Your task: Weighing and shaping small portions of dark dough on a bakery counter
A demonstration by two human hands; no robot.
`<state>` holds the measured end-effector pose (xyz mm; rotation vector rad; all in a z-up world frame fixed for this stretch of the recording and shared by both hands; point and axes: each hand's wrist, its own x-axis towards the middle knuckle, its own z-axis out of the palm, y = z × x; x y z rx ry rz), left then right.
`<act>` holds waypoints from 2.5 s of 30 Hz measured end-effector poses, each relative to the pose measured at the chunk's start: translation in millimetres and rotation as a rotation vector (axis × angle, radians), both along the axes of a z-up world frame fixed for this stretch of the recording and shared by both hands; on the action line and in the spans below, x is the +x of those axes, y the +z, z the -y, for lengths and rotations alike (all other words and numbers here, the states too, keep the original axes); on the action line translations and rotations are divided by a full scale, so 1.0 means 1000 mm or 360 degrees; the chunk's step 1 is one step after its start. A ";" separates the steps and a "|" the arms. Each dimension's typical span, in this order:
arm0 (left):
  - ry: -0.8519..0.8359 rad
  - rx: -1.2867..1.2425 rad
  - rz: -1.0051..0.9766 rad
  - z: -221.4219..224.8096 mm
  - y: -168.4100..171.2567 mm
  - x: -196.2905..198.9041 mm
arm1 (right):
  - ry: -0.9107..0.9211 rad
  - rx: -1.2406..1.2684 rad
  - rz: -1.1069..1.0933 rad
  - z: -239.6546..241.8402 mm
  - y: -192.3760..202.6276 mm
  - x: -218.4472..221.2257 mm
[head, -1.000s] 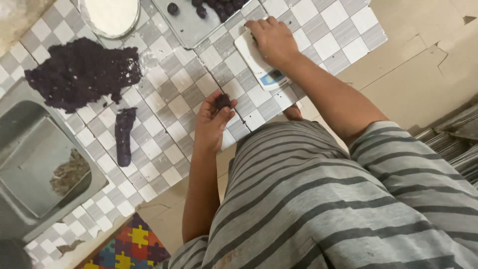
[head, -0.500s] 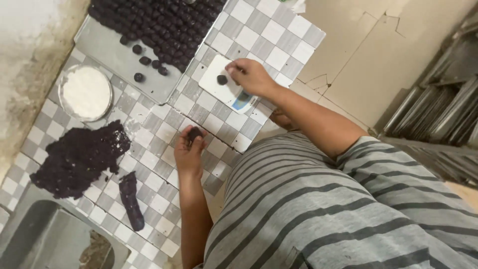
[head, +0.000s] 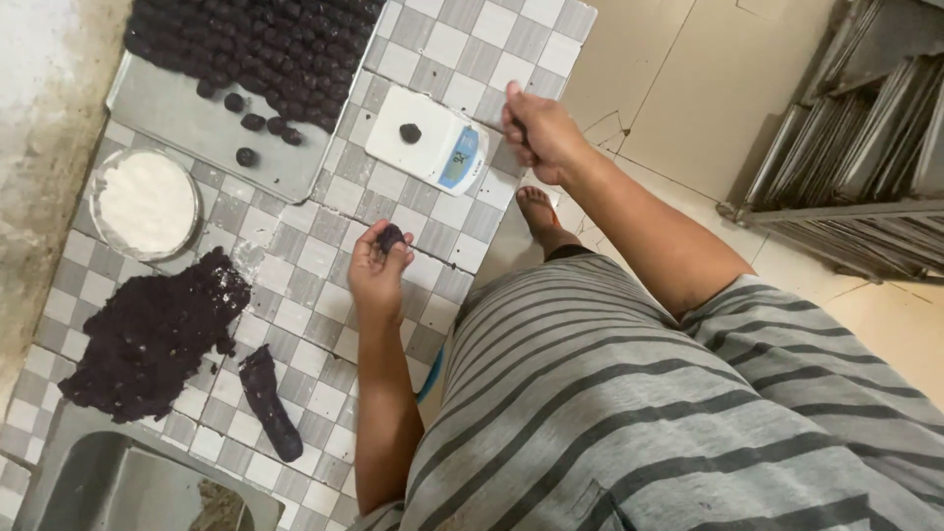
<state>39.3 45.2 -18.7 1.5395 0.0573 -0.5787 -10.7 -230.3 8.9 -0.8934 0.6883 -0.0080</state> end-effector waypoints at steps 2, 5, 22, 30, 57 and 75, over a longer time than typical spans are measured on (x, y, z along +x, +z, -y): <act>0.0032 0.0072 -0.0070 -0.002 0.009 -0.006 | -0.0228 -0.0079 -0.0247 -0.004 0.003 0.000; 0.0008 0.0082 -0.0033 -0.016 -0.005 -0.013 | -0.0071 -0.0309 -0.0024 -0.006 -0.015 -0.010; 0.0121 0.0034 -0.0151 -0.042 -0.016 -0.023 | 0.0422 -0.0602 0.0088 -0.036 0.008 -0.022; 0.0055 0.0151 -0.0191 -0.035 0.024 -0.024 | 0.0455 -0.0833 -0.0021 -0.042 0.013 -0.017; 0.0040 0.0151 0.0150 0.015 -0.032 0.006 | 0.0354 -0.0586 0.0350 0.032 -0.016 0.021; 0.0301 0.0177 0.0152 0.070 -0.020 0.009 | 0.0524 -0.0643 0.0334 0.085 -0.028 0.054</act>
